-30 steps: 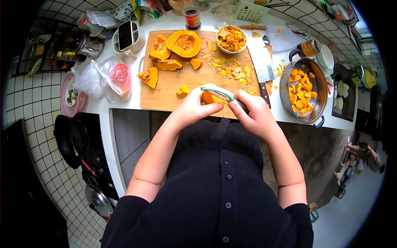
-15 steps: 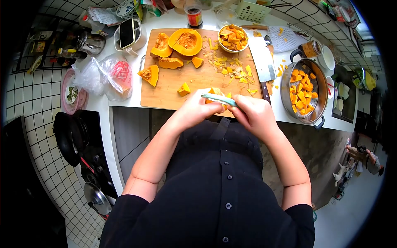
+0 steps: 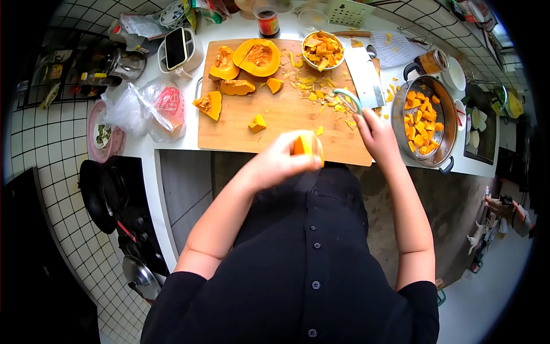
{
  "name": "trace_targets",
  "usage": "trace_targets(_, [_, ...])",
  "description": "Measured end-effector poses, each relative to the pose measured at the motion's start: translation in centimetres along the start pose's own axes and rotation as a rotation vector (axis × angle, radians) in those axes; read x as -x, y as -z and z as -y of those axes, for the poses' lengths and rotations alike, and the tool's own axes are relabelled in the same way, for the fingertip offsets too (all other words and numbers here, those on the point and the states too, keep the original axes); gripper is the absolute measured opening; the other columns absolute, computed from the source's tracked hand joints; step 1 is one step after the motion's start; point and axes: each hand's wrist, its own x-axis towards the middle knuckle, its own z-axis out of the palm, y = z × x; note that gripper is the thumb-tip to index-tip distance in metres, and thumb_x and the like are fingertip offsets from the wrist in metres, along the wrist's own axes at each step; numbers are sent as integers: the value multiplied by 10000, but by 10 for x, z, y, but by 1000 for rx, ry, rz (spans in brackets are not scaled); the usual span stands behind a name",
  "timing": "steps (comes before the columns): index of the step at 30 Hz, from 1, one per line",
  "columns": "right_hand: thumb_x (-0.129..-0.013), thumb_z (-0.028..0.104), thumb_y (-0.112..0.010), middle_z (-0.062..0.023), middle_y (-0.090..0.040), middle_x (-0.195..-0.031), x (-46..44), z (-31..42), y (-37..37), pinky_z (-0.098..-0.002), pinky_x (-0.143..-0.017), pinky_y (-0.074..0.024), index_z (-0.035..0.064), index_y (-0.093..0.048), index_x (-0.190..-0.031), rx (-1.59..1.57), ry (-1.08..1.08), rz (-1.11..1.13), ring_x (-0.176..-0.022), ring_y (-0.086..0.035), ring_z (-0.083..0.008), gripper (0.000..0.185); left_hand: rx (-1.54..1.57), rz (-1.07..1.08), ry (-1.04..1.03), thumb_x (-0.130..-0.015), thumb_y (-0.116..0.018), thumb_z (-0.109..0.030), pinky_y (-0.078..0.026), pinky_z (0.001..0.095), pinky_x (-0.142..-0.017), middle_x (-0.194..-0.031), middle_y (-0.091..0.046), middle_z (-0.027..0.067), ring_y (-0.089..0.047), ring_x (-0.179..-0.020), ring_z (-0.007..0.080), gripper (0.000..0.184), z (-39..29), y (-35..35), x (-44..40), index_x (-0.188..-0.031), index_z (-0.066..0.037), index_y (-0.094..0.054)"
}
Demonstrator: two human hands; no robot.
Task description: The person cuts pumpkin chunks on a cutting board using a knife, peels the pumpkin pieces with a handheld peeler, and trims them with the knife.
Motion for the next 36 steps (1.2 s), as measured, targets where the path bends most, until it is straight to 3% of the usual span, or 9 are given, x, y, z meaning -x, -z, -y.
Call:
trace_targets(6, [-926,191,-563,-198,-545,-641,8,35,2,-383,-514,-421,-1,-539,-894,-189,-112,41,-568,-568,-340,196,-352,-210,7,-797,-676,-169,-407,238,-602,-773,-527,-21,-459,-680,59,218,4,8,-11,-913,-36,-549])
trace_targets(12, [-926,169,-553,-208,-579,-700,21,79,-11,-395,-563,-451,-3,-538,-916,-485,-66,85,-653,-598,-374,173,-273,-312,22,-821,-672,-115,-390,210,-555,-776,-532,-31,-462,-657,32,264,6,6,-17,-1030,-35,-531])
trace_targets(18, [-915,171,-566,-214,-572,-685,22,88,-16,-421,-549,-450,9,-513,-880,-442,-42,84,-650,-587,-394,174,-325,-377,-8,-835,-664,-101,-396,214,-551,-790,-562,-13,-477,-650,35,228,6,1,-18,-1001,-27,-527])
trace_targets(21, [-913,180,-572,-208,-569,-669,21,91,-18,-433,-536,-451,21,-504,-858,-381,-33,71,-632,-585,-392,182,-360,-382,-57,-827,-674,-167,-464,271,-572,-751,-605,81,-553,-635,95,305,21,7,-21,-1019,5,-512])
trace_targets(33, [-916,192,-574,-199,-563,-647,20,98,-27,-441,-504,-446,35,-497,-843,-419,-87,30,-611,-584,-391,190,-122,-411,-208,-811,-670,-80,-458,227,-554,-779,-585,43,-540,-638,65,277,29,3,-20,-1003,-21,-480])
trace_targets(36, [-913,188,-579,-195,-564,-648,19,99,-25,-441,-503,-447,34,-495,-840,-420,-96,37,-610,-585,-387,190,-208,-436,-250,-813,-658,-67,-468,222,-567,-780,-588,38,-552,-651,63,271,28,2,-20,-1010,-19,-478])
